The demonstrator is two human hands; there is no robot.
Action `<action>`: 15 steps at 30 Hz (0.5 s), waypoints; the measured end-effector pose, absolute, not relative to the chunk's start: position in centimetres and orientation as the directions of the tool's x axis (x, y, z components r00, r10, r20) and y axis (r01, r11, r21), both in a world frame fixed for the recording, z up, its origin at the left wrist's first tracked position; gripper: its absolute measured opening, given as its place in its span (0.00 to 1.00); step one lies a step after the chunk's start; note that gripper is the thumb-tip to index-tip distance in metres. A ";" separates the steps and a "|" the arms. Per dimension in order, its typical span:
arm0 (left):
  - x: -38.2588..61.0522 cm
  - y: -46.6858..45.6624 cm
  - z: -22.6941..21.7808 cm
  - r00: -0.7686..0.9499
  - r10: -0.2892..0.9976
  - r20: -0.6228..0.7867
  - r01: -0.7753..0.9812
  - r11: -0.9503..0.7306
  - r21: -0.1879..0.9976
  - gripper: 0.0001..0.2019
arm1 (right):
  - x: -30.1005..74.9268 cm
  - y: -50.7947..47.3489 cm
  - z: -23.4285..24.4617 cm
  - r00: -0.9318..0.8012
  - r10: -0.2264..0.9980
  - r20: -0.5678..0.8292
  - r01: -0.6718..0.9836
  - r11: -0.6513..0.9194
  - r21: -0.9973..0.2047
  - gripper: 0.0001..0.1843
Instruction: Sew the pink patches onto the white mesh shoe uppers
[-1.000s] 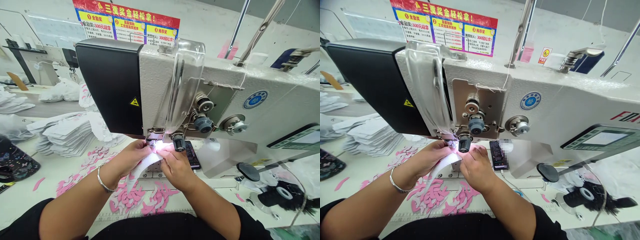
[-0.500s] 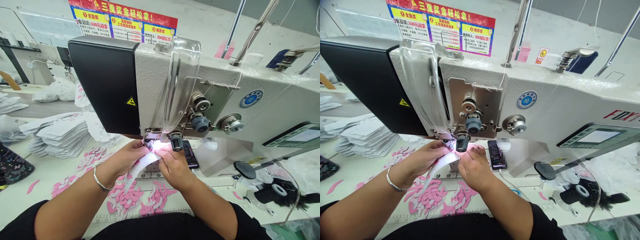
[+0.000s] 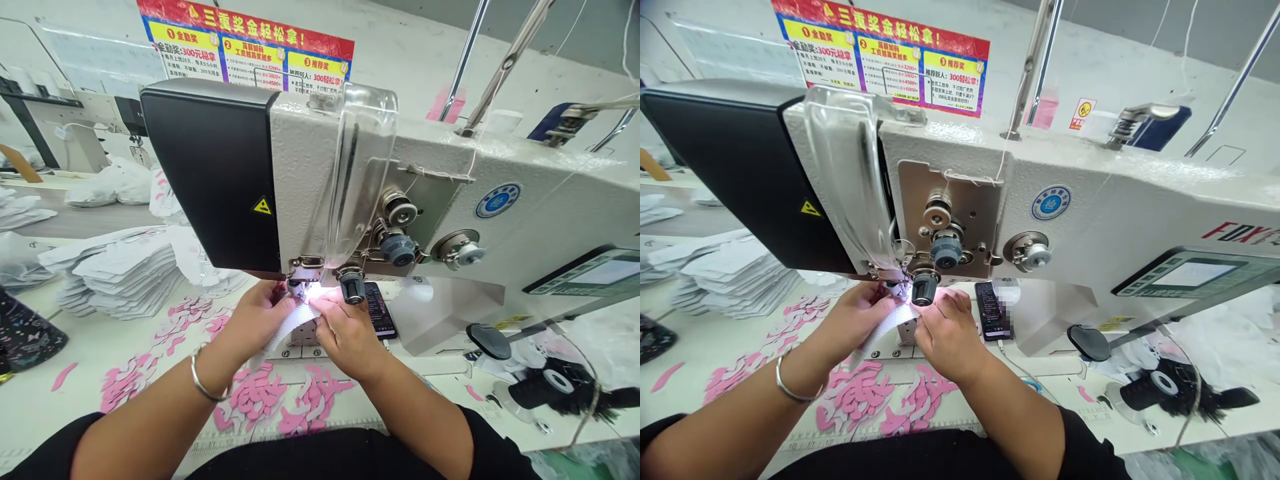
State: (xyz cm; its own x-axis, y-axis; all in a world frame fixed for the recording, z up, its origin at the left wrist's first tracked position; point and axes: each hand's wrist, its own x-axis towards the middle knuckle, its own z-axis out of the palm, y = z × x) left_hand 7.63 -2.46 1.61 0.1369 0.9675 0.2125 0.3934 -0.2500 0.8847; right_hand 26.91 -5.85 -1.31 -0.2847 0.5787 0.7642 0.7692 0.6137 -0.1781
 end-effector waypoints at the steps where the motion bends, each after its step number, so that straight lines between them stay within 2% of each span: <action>1: 7.7 -3.1 1.5 0.094 0.909 0.406 0.496 -0.396 0.773 0.08 | 26.9 -5.9 -1.3 -0.285 0.582 0.761 0.769 0.613 -0.180 0.14; 3: 7.8 -4.3 1.1 0.151 0.686 0.712 0.629 -0.623 0.466 0.08 | 26.9 -5.8 -1.4 -0.291 0.599 0.746 0.766 0.613 -0.193 0.13; 4: 7.9 -4.8 0.9 0.229 0.590 0.774 0.651 -0.684 0.329 0.09 | 26.9 -5.8 -1.4 -0.294 0.609 0.737 0.762 0.614 -0.203 0.13; 6: 8.0 -5.5 0.5 0.370 0.506 0.779 0.662 -0.732 0.161 0.11 | 27.2 -5.7 -1.2 -0.302 0.629 0.716 0.754 0.617 -0.224 0.12; 9: 8.2 -5.8 0.2 0.442 0.513 0.736 0.685 -0.722 0.092 0.12 | 27.8 -5.5 -0.8 -0.325 0.641 0.696 0.749 0.624 -0.224 0.12; 15: 8.3 -5.5 0.0 0.424 0.516 0.744 0.678 -0.726 0.117 0.14 | 28.9 -5.0 0.0 -0.405 0.600 0.690 0.741 0.657 -0.137 0.15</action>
State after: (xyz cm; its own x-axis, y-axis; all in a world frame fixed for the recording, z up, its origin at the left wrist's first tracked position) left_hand 8.31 -5.54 0.02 0.4243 0.5164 0.7438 0.6782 -0.7255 0.1169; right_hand 28.87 -4.99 -0.01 -0.4047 0.5996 0.6904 0.7410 0.6574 -0.1366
